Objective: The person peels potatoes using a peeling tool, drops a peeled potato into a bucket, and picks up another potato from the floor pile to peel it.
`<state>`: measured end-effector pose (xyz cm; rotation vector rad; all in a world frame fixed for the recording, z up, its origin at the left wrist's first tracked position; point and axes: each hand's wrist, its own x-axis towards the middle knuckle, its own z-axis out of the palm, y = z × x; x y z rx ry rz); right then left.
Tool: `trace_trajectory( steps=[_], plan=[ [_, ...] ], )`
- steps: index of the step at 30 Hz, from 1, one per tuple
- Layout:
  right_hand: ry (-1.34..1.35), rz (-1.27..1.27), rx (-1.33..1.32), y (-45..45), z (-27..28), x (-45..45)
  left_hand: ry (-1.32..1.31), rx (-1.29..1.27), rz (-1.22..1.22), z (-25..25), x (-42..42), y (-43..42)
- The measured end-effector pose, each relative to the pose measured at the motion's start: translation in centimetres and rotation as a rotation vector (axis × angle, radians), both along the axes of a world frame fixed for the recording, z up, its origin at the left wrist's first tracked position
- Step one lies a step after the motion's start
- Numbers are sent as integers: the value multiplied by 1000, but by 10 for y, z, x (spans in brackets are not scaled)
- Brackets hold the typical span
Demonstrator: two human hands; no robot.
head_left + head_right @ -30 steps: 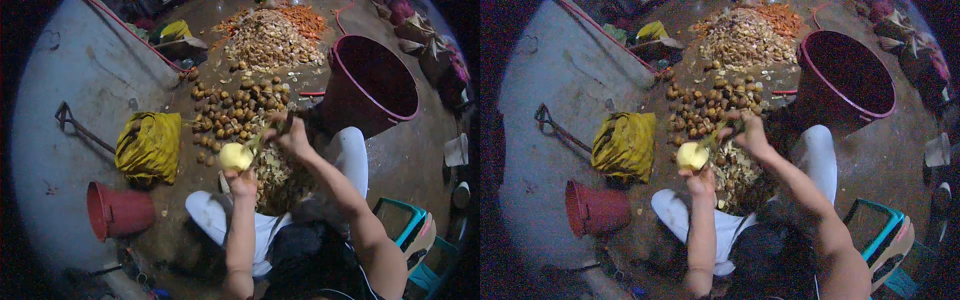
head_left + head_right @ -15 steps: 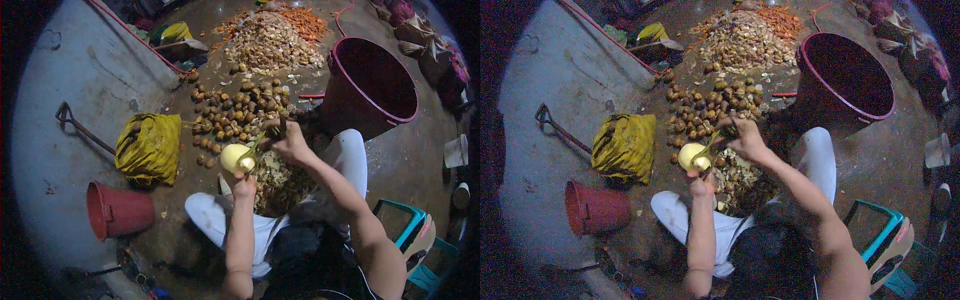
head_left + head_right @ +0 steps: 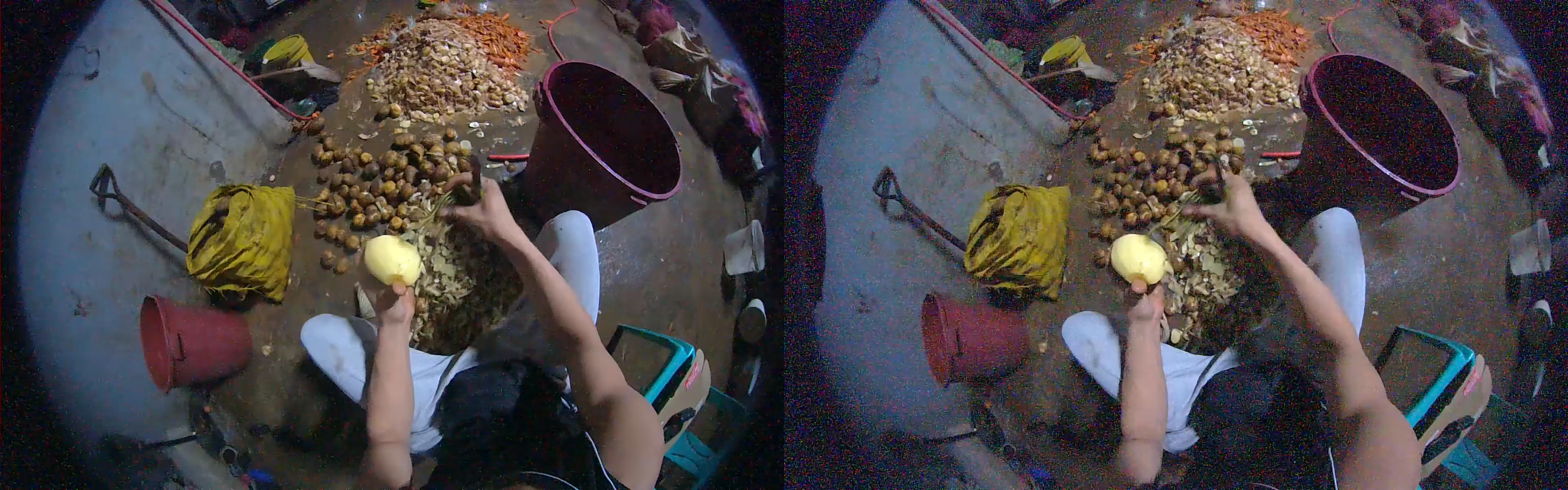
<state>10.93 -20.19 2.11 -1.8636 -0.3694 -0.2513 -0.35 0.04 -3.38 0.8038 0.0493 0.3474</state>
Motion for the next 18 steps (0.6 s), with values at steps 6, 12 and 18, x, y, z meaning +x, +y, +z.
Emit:
trace_trajectory(
  steps=[6,12,18],
  plan=[
    [18,-1,-20,-10,1,4,-33,95,-63,26,-5,-8],
    [8,78,24,8,19,-18,50,-71,-118,2,2,-1],
    [233,97,186,10,-8,-22,39,-74,-25,16,2,-11]
  ],
)
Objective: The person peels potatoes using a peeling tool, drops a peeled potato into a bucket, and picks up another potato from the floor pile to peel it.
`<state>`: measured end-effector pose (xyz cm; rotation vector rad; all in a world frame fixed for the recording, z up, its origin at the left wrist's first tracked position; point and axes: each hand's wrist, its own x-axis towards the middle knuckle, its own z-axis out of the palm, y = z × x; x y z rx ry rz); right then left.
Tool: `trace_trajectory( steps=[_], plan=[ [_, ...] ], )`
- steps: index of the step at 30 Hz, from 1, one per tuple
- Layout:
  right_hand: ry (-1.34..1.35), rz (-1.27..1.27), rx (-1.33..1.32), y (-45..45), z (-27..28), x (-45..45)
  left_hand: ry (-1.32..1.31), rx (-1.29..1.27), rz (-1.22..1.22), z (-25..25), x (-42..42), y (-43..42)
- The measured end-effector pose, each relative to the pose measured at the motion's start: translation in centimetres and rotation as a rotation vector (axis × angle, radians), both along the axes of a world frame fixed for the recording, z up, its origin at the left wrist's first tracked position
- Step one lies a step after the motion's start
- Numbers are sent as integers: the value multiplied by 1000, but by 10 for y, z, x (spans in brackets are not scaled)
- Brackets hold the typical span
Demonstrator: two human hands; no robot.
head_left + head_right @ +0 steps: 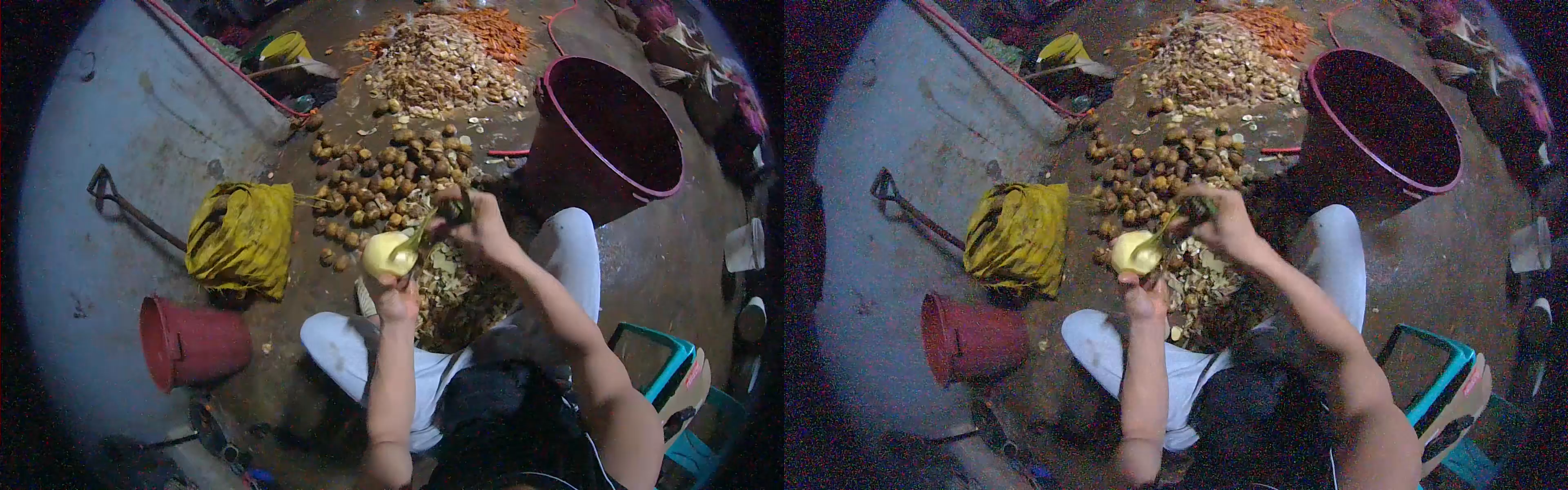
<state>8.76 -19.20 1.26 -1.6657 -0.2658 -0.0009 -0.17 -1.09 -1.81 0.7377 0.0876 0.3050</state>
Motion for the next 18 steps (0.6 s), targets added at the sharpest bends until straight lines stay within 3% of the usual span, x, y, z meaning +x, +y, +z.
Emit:
trace_trajectory(
  steps=[1,2,3,5,6,7,9,11,13,14,16,17,18],
  plan=[
    [109,-33,-7,-3,-1,5,78,-51,19,-8,1,3],
    [-269,-149,-182,-11,1,19,152,-104,39,-17,1,7],
    [-57,-149,-72,-7,8,25,142,-104,39,-15,0,9],
    [-125,-159,-174,-2,14,10,253,-163,-15,-11,-1,12],
    [-299,-99,-62,7,0,4,258,-181,-16,-3,-1,6],
    [-91,-3,-18,13,23,-15,263,-200,-16,6,-1,-1],
    [-265,-39,77,14,14,-16,264,-198,34,-5,-1,-1],
    [-10,-208,88,3,-9,15,330,-228,83,2,-1,-3],
    [69,-207,75,7,-2,8,240,-261,152,4,9,-5],
    [-135,-168,-14,15,4,-10,292,-419,111,7,8,-2],
    [-481,-65,-106,22,25,-30,253,-389,63,5,9,-7],
    [-477,-61,-102,23,23,-25,219,-354,14,3,6,-8],
    [-284,-113,58,20,21,-17,218,-391,132,0,8,-9]
  ],
)
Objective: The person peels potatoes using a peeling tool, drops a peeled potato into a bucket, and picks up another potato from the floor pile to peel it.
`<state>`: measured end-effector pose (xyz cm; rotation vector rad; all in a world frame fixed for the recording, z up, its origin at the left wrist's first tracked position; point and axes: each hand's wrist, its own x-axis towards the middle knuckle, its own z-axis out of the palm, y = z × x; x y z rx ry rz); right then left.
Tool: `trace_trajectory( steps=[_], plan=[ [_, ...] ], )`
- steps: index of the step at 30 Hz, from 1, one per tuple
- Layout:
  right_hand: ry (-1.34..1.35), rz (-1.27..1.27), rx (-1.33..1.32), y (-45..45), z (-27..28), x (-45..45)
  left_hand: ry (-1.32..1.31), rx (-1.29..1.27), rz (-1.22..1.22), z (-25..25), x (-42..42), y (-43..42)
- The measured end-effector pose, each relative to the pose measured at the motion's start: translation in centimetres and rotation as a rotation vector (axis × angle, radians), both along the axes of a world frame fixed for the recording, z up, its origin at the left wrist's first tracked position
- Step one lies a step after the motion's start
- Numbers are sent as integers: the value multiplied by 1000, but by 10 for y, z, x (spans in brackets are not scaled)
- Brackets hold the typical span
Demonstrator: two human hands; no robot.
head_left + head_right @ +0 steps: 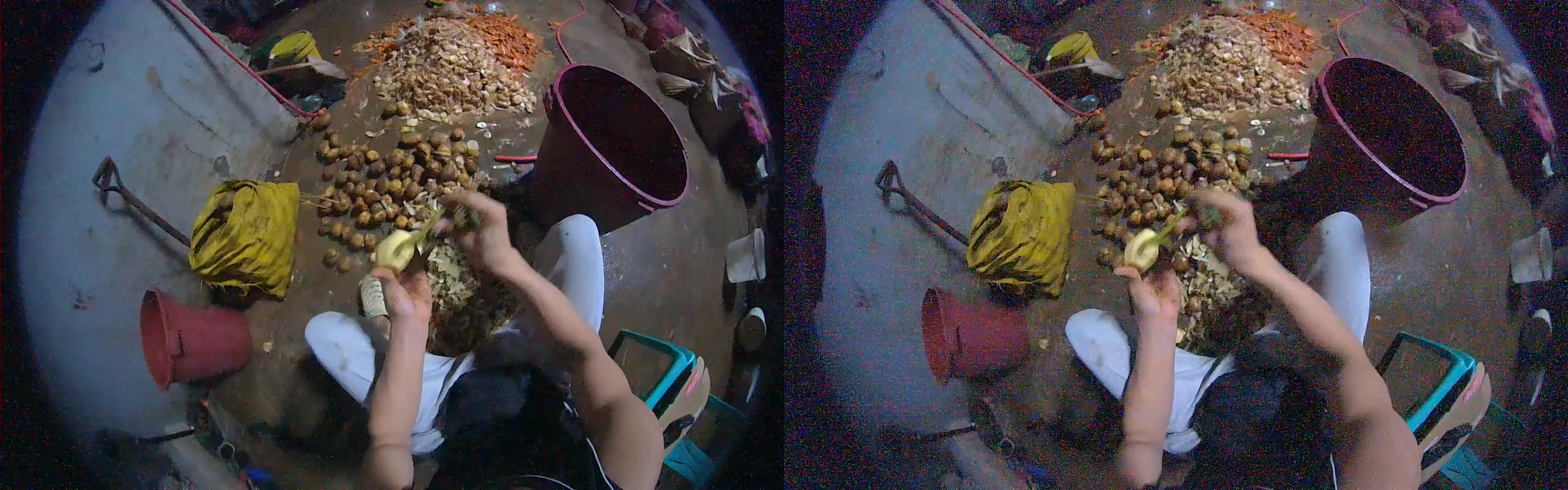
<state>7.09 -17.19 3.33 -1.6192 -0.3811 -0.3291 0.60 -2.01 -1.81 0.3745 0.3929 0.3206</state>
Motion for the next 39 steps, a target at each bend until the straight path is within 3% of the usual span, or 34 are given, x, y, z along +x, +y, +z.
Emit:
trace_trajectory(
  steps=[1,4,6,7,8,9,11,13,15,19,21,22,23,26,28,30,32,33,35,37,39],
  plan=[
    [181,-25,173,-4,-2,8,1,1,2,2,-1,3],
    [164,-125,19,-24,-1,24,-385,-150,-373,17,3,24],
    [152,-98,9,-28,-2,26,-239,-131,-306,33,7,17],
    [189,-43,215,-28,-3,27,-98,-109,-244,40,11,15],
    [212,-11,319,-30,-3,28,-239,-232,-387,40,11,20],
    [234,19,424,-31,1,29,-236,-229,-381,38,13,21],
    [189,-146,-85,-35,7,21,-336,-78,-412,20,12,26],
    [114,-156,-75,-38,0,24,-219,-75,-362,-4,7,29],
    [151,-164,-186,-42,-2,29,-244,257,-322,-2,2,22],
    [213,-108,-173,-53,-8,28,-357,399,-443,26,-6,25],
    [88,57,-128,-57,-43,36,-338,439,-411,37,-10,23],
    [-130,121,-202,-50,-9,26,-332,518,-432,34,-10,26],
    [-3,164,-227,-45,-3,17,-325,598,-451,29,-10,28],
    [-32,233,-234,-41,20,3,-322,742,-503,37,-12,30],
    [192,296,-105,-47,16,12,-338,826,-595,37,-13,31],
    [157,137,-133,-59,-13,44,-346,681,-652,41,-17,30],
    [-28,18,-274,-60,-19,53,-343,728,-646,35,-13,35],
    [45,77,-232,-51,6,33,-330,772,-637,33,-11,36],
    [-84,272,-299,-38,24,14,-327,825,-598,33,-11,32],
    [-16,352,-163,-37,-5,27,-313,885,-569,30,-12,34],
    [0,114,-244,-46,-12,47,-370,879,-652,28,-11,36]
  ],
)
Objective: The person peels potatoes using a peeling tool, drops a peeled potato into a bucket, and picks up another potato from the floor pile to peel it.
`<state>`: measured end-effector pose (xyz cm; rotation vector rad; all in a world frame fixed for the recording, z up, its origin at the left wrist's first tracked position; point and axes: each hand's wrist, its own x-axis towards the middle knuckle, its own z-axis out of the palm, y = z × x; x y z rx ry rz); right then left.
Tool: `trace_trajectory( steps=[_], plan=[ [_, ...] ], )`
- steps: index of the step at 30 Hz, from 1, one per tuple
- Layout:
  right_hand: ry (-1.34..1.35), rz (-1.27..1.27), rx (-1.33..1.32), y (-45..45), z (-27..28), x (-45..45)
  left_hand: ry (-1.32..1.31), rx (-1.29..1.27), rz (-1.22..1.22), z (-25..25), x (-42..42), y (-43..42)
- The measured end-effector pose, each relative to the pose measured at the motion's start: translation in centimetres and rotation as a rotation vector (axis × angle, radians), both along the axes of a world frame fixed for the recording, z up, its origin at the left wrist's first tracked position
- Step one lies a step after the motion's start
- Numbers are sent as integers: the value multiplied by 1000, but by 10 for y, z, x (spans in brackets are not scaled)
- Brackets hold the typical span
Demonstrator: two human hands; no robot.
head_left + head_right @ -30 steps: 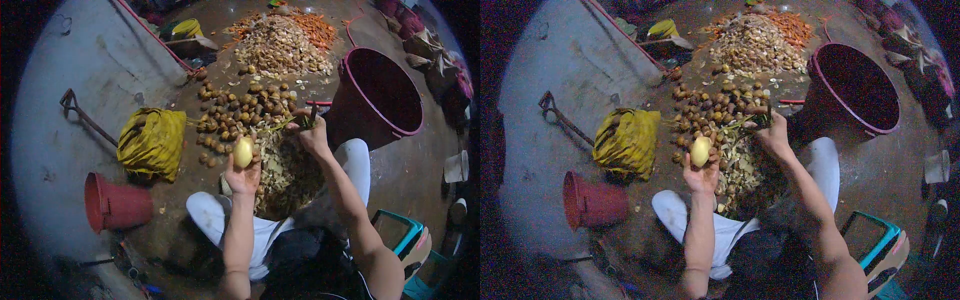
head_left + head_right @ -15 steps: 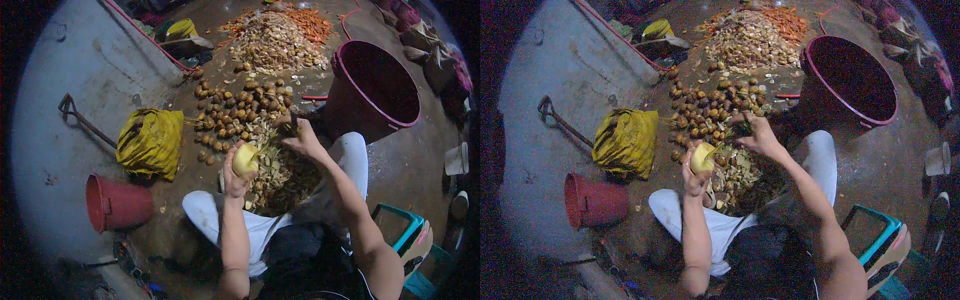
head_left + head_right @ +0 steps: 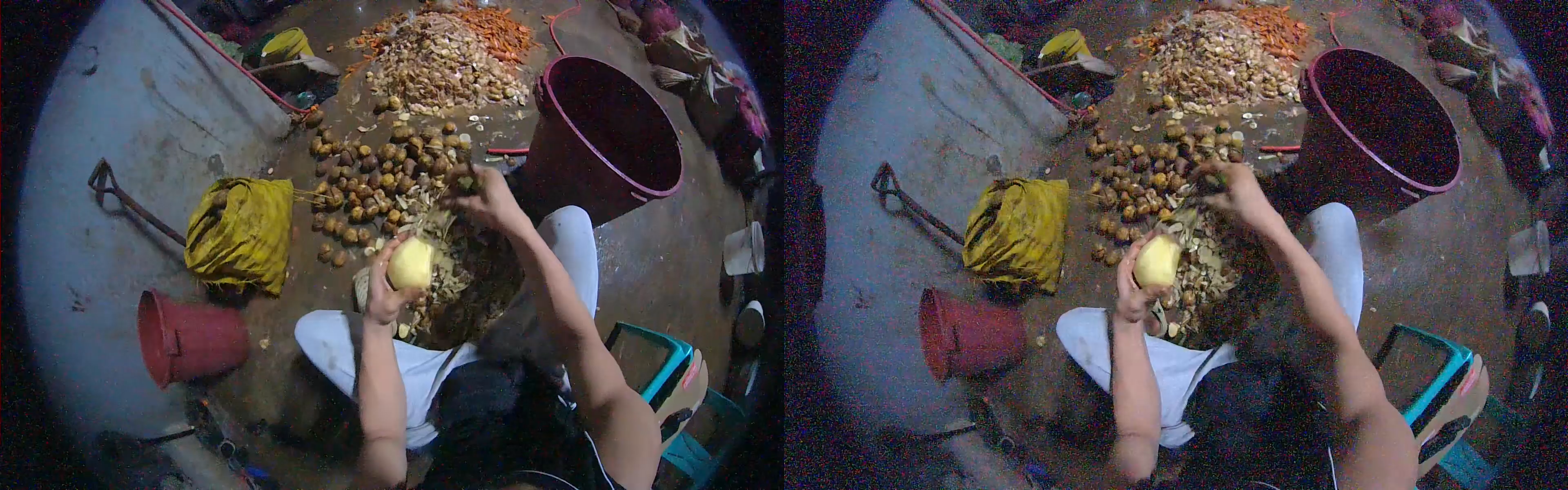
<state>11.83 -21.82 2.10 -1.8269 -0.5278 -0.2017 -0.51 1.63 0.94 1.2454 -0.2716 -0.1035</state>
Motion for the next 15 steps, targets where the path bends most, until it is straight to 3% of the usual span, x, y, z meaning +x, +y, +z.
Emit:
trace_trajectory(
  steps=[4,5,6,8,9,12,14,15],
  plan=[
    [61,-43,-88,2,21,-15,40,-296,34,-1,-2,-7],
    [-93,86,-74,7,17,-21,56,-278,119,-19,-1,-5],
    [-41,148,-22,10,29,-34,56,-279,120,-17,0,-9],
    [7,74,-62,9,24,-28,-42,-290,112,-13,-1,-14],
    [-36,8,-2,3,-8,-5,4,-290,32,-24,-1,-6],
    [123,-204,-147,-10,6,-4,63,-471,-13,-22,0,-10],
    [200,-27,-1,8,22,-19,100,-581,-5,-19,-1,-14],
    [-4,43,-2,17,27,-31,95,-571,49,-13,0,-19]
  ],
)
